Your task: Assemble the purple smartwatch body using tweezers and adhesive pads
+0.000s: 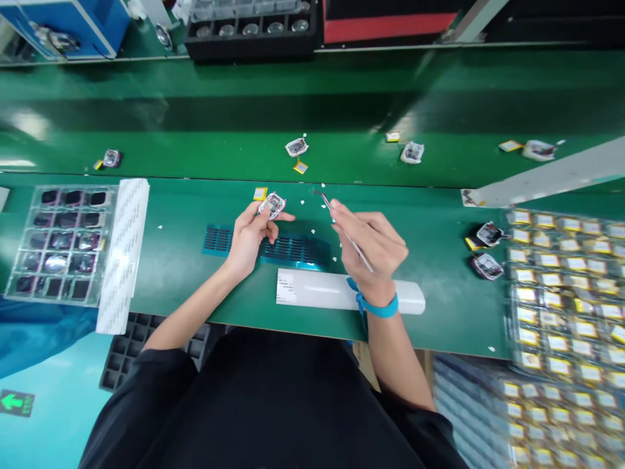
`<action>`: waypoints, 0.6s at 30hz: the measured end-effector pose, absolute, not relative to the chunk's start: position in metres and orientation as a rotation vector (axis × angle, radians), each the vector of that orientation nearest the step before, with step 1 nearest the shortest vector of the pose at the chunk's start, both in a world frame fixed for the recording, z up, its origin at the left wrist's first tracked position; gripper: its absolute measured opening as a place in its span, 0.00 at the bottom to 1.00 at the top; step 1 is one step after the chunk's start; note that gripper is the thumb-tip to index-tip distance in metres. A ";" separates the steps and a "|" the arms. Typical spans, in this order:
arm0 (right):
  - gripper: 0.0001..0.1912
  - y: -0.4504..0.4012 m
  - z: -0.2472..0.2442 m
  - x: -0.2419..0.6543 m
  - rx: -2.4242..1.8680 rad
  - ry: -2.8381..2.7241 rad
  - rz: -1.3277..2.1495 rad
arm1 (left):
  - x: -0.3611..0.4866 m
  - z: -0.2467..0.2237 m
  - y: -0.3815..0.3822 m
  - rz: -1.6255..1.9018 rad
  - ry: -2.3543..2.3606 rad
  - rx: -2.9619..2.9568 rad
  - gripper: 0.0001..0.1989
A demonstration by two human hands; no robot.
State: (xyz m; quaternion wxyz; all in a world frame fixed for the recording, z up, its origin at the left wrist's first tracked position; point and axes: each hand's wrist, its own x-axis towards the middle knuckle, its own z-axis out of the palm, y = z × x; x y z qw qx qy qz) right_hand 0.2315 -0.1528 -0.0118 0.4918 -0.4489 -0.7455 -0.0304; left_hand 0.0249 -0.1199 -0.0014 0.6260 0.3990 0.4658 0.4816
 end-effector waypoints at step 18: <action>0.30 -0.166 -0.023 0.209 -0.901 -2.056 0.105 | 0.018 -0.002 -0.122 1.234 1.163 0.696 0.18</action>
